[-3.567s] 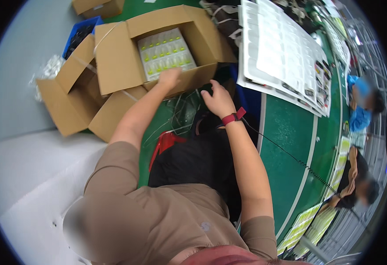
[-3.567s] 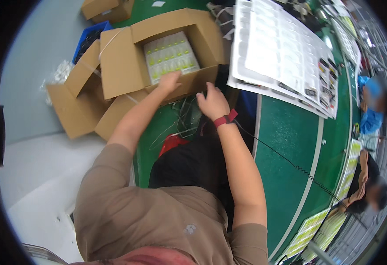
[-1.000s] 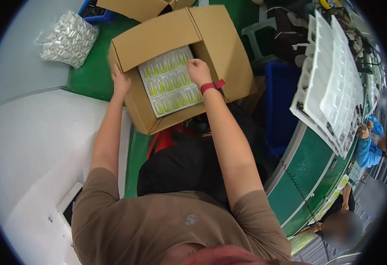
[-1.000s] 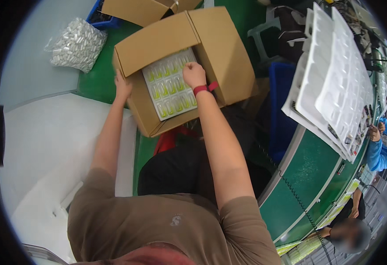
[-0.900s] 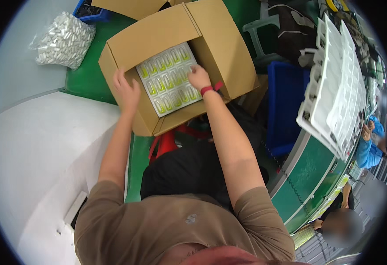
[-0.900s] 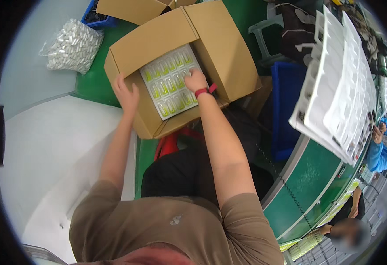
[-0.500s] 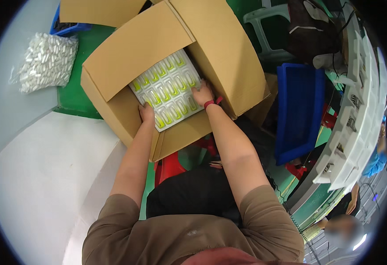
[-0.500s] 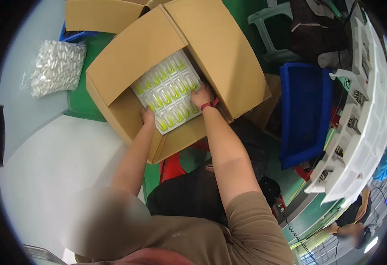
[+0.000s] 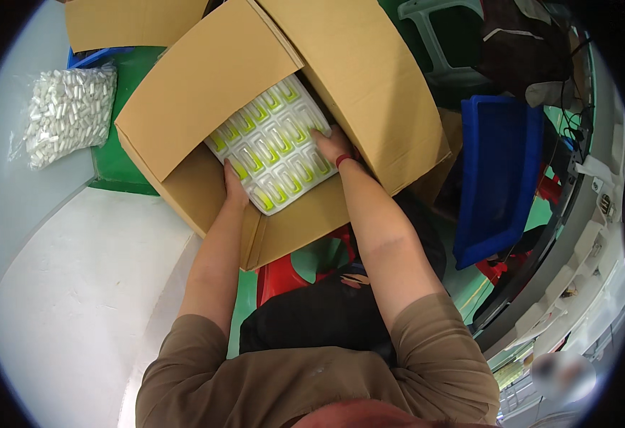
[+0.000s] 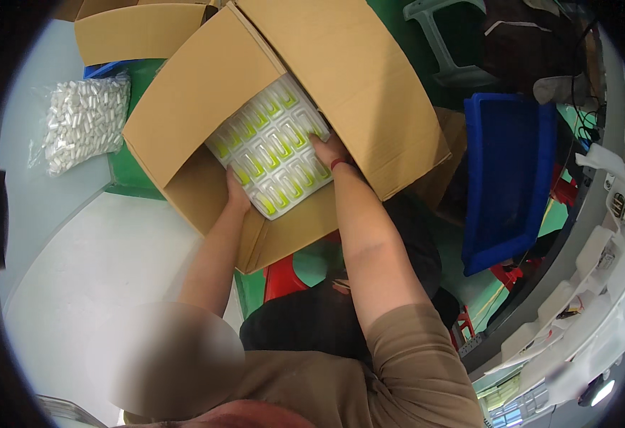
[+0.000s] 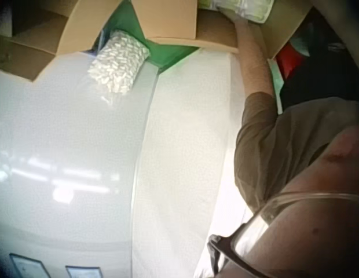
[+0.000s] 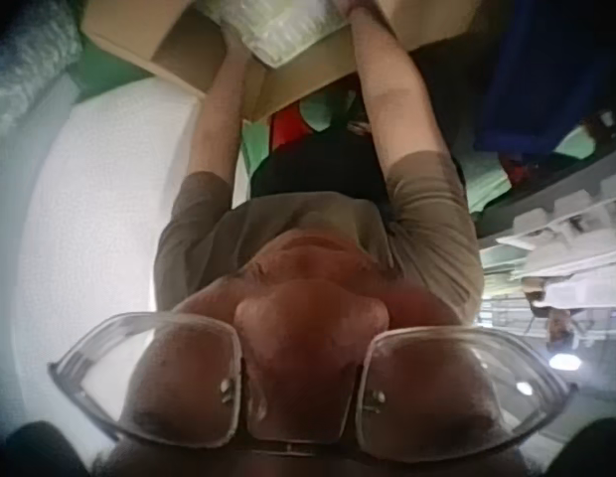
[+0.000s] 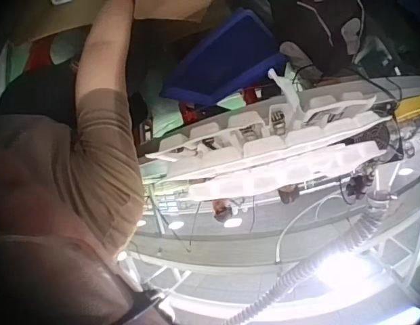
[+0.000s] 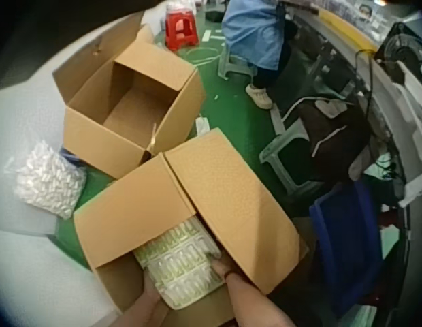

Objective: Inserting small batteries into plastic cases, placing them into trays, and packing trays into shipping boxes.

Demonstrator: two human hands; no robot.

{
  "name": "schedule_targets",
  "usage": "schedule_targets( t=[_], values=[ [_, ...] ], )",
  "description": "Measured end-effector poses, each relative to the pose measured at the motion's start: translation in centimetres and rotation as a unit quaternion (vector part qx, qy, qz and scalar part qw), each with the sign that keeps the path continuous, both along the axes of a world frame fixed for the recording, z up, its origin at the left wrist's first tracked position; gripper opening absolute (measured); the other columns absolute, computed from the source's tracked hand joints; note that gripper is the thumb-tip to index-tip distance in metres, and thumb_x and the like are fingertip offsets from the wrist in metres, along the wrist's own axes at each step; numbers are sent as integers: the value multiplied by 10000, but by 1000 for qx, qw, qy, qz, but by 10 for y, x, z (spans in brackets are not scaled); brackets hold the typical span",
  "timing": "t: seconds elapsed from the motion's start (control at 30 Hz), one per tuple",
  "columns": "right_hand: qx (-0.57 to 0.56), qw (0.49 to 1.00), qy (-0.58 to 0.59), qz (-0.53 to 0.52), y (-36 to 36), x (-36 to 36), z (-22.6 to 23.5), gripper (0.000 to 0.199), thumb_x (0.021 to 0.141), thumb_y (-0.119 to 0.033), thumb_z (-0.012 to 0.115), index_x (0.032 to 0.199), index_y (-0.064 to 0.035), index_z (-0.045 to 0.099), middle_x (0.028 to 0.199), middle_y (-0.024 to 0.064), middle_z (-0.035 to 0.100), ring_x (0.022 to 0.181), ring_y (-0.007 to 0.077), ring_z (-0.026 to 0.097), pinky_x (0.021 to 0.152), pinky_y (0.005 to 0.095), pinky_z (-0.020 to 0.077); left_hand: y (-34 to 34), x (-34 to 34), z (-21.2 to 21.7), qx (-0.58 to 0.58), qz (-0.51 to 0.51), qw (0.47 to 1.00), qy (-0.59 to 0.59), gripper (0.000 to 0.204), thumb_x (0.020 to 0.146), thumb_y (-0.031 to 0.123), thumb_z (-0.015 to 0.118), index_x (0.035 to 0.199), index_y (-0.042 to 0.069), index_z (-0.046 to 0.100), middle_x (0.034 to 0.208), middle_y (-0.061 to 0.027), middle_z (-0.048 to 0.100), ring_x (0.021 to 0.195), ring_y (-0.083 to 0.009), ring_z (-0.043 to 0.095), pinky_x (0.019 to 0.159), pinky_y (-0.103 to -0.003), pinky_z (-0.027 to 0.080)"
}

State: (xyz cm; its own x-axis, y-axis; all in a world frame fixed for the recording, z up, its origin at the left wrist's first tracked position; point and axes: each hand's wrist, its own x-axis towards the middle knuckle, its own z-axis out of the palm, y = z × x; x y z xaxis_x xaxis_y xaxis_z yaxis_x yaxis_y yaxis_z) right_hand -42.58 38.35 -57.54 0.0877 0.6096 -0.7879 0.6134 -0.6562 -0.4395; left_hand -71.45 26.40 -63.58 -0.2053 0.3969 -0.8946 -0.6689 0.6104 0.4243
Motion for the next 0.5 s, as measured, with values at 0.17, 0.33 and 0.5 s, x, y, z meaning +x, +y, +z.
schedule_targets(
  t=[0.17,0.33,0.5],
  values=[
    [46,999,14,-17,-6,-2,2,834,895,-557,658,1454,41,503,1468,248,562,1369,365,538,1160,424,389,22,-7,35,49,14,994,-100,690,1054,581,354,1529,89,443,1498,-136,529,1314,-339,548,1116,-465,451],
    [8,998,60,9,-5,-6,5,767,881,-503,665,1395,55,557,1388,263,619,1296,378,595,1117,424,434,23,-22,50,28,-22,999,-41,730,1035,621,364,1525,87,448,1486,-137,541,1307,-349,553,1110,-481,457],
    [44,997,-23,56,-10,19,-8,718,846,-466,678,1325,63,597,1323,277,650,1240,378,631,1072,435,473,36,17,65,3,9,997,-72,728,1024,623,400,1505,81,471,1451,-148,570,1279,-354,574,1096,-484,467]
  ],
)
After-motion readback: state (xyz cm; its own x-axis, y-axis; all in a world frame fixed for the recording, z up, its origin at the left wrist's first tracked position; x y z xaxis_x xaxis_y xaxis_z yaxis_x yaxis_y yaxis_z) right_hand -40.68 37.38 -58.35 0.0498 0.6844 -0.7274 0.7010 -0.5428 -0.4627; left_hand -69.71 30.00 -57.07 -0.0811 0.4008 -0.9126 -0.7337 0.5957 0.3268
